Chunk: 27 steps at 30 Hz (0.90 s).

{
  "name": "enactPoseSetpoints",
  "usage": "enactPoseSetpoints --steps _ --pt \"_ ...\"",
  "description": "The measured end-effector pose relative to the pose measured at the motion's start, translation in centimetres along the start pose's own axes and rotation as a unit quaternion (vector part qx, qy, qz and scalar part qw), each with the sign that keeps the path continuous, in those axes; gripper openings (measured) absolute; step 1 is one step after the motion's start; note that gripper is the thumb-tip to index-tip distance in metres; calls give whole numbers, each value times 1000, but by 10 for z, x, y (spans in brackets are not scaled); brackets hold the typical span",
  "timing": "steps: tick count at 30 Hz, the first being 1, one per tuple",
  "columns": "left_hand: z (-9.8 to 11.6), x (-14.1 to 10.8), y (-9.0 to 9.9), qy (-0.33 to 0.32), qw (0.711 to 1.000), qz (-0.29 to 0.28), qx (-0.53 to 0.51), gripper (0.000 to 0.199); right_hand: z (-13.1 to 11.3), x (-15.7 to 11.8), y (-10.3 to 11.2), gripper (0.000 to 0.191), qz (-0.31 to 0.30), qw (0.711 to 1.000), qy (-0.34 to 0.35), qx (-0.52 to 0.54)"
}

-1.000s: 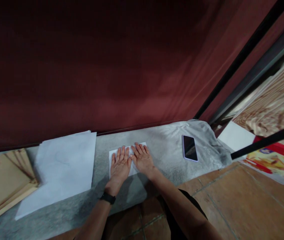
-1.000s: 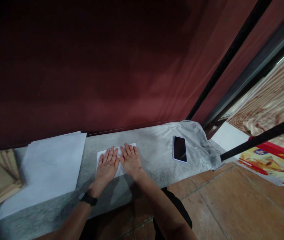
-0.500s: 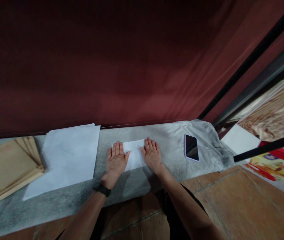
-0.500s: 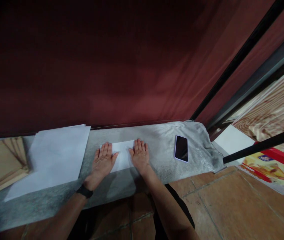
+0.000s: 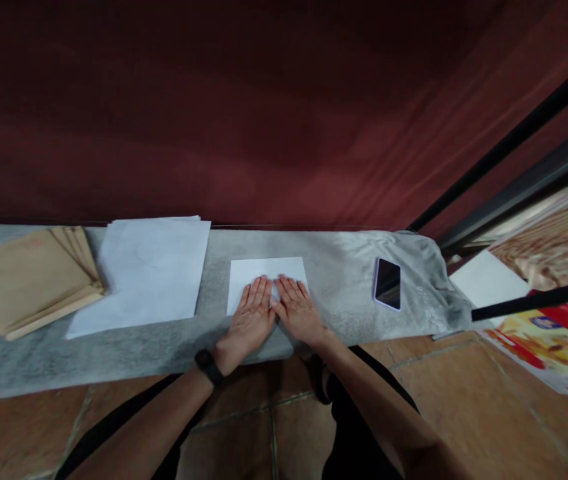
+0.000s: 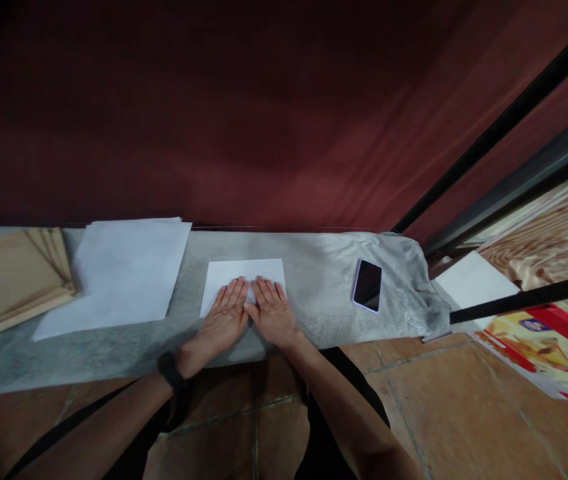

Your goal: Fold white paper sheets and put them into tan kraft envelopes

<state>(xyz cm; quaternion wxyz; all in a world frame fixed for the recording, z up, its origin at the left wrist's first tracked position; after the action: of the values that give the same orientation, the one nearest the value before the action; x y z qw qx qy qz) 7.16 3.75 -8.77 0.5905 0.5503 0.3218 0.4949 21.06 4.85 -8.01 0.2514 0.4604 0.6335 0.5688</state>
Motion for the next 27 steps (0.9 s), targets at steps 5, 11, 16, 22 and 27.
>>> enactPoseSetpoints --steps 5,11,16,22,27 --pt "-6 -2 5 -2 1000 -1 -11 64 6 -9 1 59 11 999 -16 -30" --pt "-8 -5 15 -21 1000 7 -10 60 13 -10 -3 57 22 998 -37 -44" --pt "-12 -6 16 -40 999 4 -9 62 23 -5 -3 57 22 996 -65 -62" --pt "-12 -5 18 -44 999 -17 -6 64 36 -2 0 59 15 993 -88 -81" --pt "-14 -5 20 -49 999 -16 -1 66 48 -2 2 58 7 990 -113 -83"
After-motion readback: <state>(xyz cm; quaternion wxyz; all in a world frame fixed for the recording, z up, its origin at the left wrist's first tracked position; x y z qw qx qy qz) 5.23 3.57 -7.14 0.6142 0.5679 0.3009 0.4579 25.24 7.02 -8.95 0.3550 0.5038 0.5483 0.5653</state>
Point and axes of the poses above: each hand's wrist, its own x-axis towards the middle knuckle, its own y-axis out of the back of the hand, z = x × y, the point moved 3 cm from there along x, towards the middle knuckle, and after that the axes turned 3 degrees about z, right-handed, at the moved point
